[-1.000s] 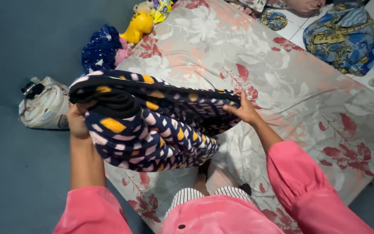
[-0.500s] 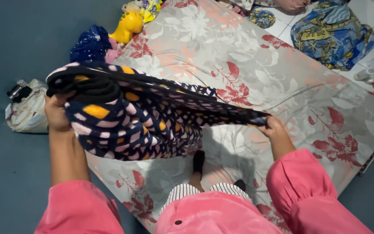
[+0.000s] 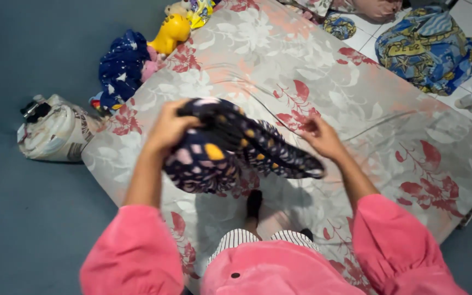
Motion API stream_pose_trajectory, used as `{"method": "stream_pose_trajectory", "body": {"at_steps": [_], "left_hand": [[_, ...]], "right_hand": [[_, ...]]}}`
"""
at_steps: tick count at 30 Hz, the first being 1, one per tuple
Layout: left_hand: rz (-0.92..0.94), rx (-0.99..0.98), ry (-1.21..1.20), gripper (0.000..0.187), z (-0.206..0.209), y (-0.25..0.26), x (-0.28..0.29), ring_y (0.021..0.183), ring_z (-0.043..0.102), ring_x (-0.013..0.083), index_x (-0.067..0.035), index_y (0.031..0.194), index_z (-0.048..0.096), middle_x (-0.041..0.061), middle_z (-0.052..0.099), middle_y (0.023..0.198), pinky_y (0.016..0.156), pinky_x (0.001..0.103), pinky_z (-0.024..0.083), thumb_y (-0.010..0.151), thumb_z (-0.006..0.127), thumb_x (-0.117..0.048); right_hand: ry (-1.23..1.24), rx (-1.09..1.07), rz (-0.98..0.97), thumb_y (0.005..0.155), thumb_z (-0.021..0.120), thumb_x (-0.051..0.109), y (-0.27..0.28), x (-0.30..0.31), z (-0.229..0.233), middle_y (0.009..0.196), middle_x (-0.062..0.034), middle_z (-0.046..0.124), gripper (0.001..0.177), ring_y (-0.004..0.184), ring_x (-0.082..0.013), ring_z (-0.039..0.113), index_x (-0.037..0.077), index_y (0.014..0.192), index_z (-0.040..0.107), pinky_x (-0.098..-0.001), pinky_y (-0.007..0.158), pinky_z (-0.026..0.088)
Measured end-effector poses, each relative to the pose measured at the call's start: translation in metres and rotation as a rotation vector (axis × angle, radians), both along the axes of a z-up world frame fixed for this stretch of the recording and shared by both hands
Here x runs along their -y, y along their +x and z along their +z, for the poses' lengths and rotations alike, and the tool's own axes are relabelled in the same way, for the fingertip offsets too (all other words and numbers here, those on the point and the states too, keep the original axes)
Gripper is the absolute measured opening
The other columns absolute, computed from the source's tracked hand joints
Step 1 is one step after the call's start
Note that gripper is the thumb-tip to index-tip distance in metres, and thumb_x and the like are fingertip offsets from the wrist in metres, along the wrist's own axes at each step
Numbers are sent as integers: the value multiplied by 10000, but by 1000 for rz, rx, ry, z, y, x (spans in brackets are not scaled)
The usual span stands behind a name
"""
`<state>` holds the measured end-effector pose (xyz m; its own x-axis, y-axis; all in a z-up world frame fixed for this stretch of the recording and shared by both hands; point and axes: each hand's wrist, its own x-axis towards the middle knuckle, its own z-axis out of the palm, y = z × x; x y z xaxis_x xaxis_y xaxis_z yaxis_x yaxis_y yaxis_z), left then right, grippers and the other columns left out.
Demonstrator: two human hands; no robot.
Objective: Folding a blanket and arranging bedsheets on a mattress.
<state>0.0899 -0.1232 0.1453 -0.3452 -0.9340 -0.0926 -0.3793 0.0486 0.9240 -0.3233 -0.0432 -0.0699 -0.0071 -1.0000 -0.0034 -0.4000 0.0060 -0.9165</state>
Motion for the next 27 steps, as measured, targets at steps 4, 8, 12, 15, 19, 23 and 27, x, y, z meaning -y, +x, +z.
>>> {"method": "stream_pose_trajectory", "body": {"at_steps": [4,8,12,15,19,23,27], "left_hand": [[-85,29,72,424,-53,-45,-6,873,688,143,-13,1110,745,47,774,956,836,294,551,689,710,-45],[-110,140,59,427,-86,-70,-16,902,719,186,-37,1130,740,105,781,973,856,329,562,708,764,-99],[-162,103,-72,679,-79,-93,-34,1064,716,247,-99,1349,609,149,735,1153,939,367,546,729,858,-219],[-304,7,-190,901,-100,-116,-44,1229,626,338,-114,1484,409,206,619,1358,1001,416,511,747,914,-236],[-395,-71,-187,1047,-93,-143,-54,1272,609,374,-147,1563,252,224,564,1438,1025,427,511,754,914,-218],[-297,-76,-49,1087,-68,-146,-56,1133,662,324,-163,1539,237,182,607,1291,917,413,551,692,915,-233],[-298,-212,55,1077,-94,-134,-59,1029,633,274,-142,1463,303,145,596,1218,829,411,556,618,961,-258]], "right_hand": [[38,307,201,870,793,294,76,-6,110,1021,-7,675,387,902,-100,667,63,1119,607,-285,776,571],[440,138,293,843,813,369,103,-16,105,960,-113,698,468,826,-202,689,30,1087,602,-373,722,569],[-43,-184,228,703,937,433,100,-33,76,1313,-239,588,873,1239,-338,575,25,1359,530,-464,1035,471],[-423,-274,296,629,984,377,95,-33,101,1587,-358,385,1180,1488,-487,292,-3,1556,359,-535,1181,253],[31,-155,342,538,985,401,80,-19,118,1517,-221,433,1337,1427,-322,437,33,1560,204,-413,1148,372],[96,-9,436,598,932,262,70,-12,118,1420,-169,582,1173,1295,-270,559,59,1568,305,-391,1068,440],[458,14,475,843,805,214,41,-17,80,1003,-213,812,397,876,-214,714,-45,1142,772,-352,792,571]]}}
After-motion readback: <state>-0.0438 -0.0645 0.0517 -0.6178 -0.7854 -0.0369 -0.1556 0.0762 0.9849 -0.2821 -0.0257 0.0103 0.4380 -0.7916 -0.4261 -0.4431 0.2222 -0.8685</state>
